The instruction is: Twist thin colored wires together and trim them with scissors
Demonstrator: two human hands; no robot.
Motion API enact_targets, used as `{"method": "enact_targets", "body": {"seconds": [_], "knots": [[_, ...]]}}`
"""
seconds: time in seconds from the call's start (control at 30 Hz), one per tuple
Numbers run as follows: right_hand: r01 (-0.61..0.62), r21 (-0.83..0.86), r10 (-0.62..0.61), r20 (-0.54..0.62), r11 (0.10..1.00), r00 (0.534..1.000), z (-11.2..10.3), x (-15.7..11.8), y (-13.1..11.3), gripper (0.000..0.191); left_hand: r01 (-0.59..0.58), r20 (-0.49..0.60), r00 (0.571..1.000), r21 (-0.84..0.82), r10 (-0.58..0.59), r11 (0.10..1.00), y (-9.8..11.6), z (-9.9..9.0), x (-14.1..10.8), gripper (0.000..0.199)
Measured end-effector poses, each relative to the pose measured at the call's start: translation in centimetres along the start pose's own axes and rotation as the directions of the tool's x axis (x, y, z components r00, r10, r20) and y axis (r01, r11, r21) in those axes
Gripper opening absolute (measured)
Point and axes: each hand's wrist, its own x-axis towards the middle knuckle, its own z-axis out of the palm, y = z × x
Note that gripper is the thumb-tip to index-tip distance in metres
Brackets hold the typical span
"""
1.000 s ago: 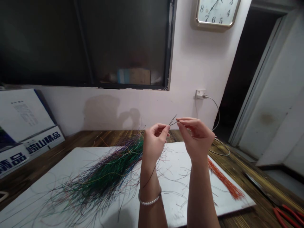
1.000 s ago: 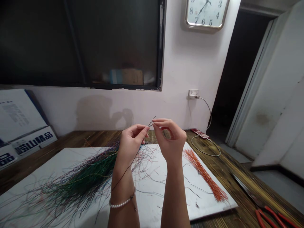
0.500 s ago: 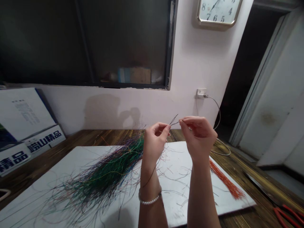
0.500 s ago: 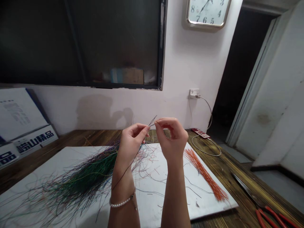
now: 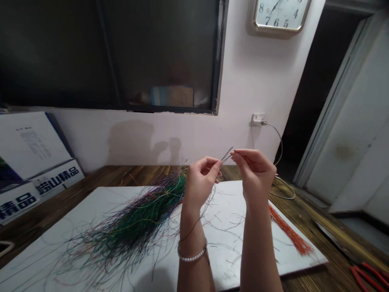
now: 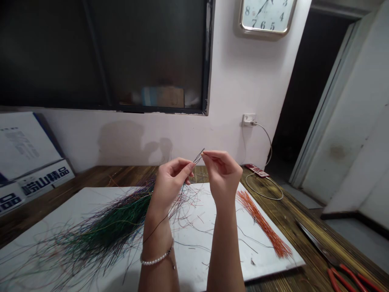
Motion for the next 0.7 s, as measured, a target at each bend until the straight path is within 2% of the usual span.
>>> {"method": "enact_targets", "body": {"seconds": [0.3,0.7], "knots": [[-0.097,0.002,0.097,0.053,0.995,0.994,-0.42,0.4,0.45,0.006,-0.011,0.018,1.0,0.039,0.01,0.999,-0.47,-0.32,0.01,0.015],[-0.198,0.186,0.185,0.085,0.963,0.979,-0.59,0.41,0.47,0.005,-0.015,0.088,0.996,0.032,0.013,0.999,-0.19,-0.25,-0.17,0.015]]}}
